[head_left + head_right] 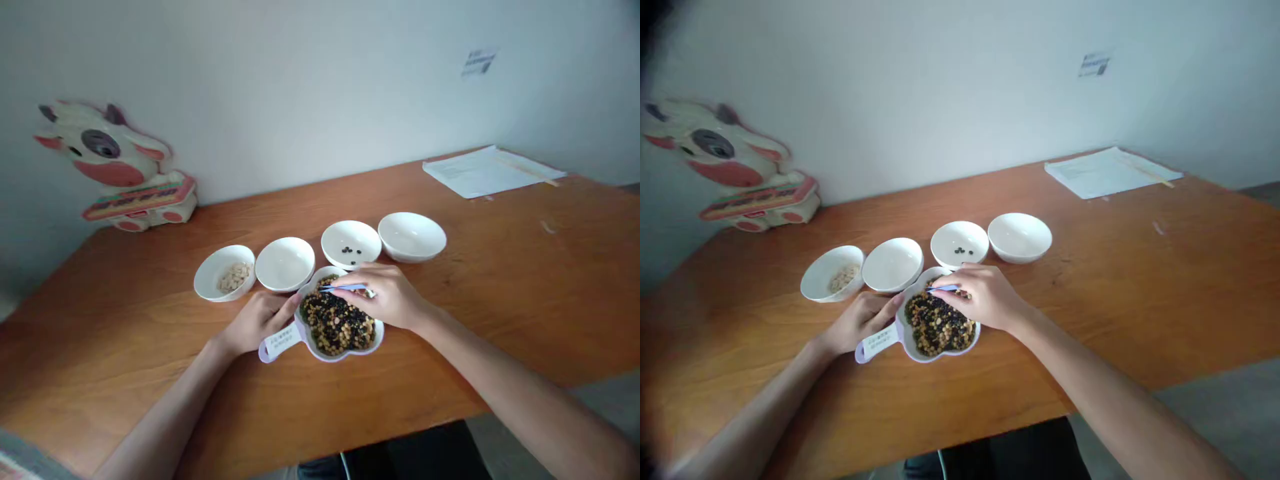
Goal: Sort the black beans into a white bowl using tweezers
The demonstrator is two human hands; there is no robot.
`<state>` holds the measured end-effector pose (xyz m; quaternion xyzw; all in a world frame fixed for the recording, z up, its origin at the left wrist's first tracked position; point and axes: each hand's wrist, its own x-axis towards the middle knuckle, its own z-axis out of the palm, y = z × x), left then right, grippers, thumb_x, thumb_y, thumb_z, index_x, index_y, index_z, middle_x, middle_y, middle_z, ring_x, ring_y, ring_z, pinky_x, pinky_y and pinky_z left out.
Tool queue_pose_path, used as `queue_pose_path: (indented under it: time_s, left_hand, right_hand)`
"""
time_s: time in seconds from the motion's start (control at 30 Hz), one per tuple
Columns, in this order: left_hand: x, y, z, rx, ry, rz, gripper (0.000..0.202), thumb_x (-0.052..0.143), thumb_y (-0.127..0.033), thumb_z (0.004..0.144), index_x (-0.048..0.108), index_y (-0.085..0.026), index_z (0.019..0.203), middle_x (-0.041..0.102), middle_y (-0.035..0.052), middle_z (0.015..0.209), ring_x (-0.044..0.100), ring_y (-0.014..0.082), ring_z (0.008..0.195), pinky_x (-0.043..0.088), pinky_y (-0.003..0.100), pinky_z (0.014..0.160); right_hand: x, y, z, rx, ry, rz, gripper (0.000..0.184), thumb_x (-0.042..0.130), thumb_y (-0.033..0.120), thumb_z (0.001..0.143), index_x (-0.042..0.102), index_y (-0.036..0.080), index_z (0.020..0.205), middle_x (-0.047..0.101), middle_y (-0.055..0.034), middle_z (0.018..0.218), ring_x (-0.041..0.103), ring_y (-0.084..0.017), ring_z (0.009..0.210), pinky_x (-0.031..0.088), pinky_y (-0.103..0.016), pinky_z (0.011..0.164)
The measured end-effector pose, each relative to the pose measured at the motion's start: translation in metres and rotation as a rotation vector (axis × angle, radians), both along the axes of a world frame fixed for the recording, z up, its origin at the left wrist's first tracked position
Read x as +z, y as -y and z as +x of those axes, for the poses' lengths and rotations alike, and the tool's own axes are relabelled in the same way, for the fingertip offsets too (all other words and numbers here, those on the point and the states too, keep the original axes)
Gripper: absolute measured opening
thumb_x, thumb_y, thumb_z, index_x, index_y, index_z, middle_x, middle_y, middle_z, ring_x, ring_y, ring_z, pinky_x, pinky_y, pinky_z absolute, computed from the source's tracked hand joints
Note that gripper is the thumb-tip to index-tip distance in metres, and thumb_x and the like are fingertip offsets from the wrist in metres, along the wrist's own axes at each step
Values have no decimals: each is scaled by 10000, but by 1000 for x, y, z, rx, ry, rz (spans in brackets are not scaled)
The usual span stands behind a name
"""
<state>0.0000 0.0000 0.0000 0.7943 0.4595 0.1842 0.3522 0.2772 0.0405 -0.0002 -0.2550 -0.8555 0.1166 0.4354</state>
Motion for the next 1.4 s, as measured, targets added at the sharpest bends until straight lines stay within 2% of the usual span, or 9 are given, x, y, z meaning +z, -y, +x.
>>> queue_pose_path:
  time_s: [0.37,1.03,1.4]
  left_hand:
    - [1,-3,2,-3,8,0,573,315,-474,1079,403,-178,597,457,-33,545,367,68,501,337,220,490]
    - [1,-3,2,-3,3,7,577,311,-480,1080,409,-177,598,478,-31,539,381,66,497,330,216,486]
    - [-1,-4,2,-11,10,39,582,330,-451,1084,399,-177,575,461,-41,516,367,60,476,323,210,470]
  right_hand:
    - [-2,0,1,27,0,-14,100,741,271,924,767,200,989,799,-24,883,727,-155,757,584,-319,712]
    - [3,1,1,26,18,9,81,693,219,949,756,189,990,802,-28,884,734,-154,760,575,-300,688]
    - [4,2,3,22,13,8,97,683,242,960,754,183,988,804,-40,877,731,-158,741,584,-300,669]
